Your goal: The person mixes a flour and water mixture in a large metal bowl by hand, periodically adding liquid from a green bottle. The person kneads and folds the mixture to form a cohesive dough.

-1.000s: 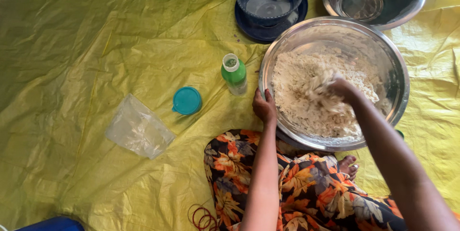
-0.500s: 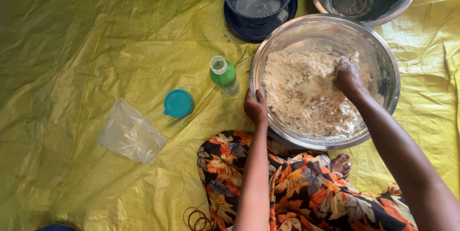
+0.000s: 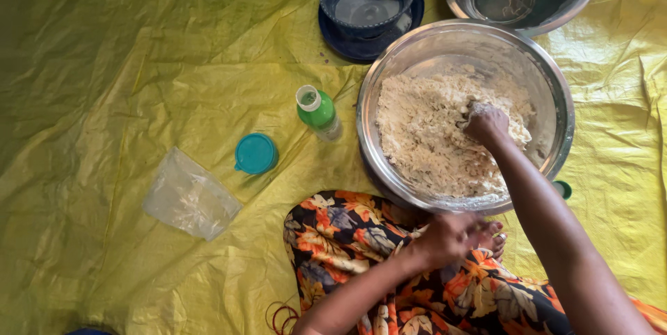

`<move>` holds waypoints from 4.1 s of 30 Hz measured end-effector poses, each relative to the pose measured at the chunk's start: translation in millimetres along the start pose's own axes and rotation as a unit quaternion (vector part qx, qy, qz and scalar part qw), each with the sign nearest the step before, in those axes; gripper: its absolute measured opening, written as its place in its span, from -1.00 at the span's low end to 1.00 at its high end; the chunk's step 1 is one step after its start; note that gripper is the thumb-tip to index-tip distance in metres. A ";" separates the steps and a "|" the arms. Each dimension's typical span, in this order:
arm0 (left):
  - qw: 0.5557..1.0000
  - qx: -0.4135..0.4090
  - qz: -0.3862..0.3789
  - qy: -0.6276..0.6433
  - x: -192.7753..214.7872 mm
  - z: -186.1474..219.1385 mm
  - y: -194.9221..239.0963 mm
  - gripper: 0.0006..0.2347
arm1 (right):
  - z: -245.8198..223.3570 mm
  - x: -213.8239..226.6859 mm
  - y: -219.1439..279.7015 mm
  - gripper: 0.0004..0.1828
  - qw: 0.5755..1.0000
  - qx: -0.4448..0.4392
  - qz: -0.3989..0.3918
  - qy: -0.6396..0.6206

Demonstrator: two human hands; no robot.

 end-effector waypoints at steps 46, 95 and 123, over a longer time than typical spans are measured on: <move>0.974 -0.023 -0.168 -0.151 -124.3 -95.8 12.8 -0.88 | -50.9 -132.1 -126.2 -0.58 0.976 0.014 -0.203 -0.071; 0.994 -0.032 -0.077 -0.065 -231.3 -99.8 -56.1 -0.55 | -50.1 -121.6 -123.8 -0.56 0.967 0.086 -0.238 -0.015; 0.844 0.243 0.476 -0.053 214.7 -181.5 -88.8 -0.65 | -224.3 -63.6 -5.5 -0.42 0.991 0.111 -0.072 -0.010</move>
Point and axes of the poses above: each hand's wrist, its own y-axis away from the middle knuckle, its own x-axis out of the back of the hand, z = x × y, the point moved 6 cm from there along -y, towards the middle knuckle, and after that the axes turned 12 degrees about z, right-handed, at the moved point
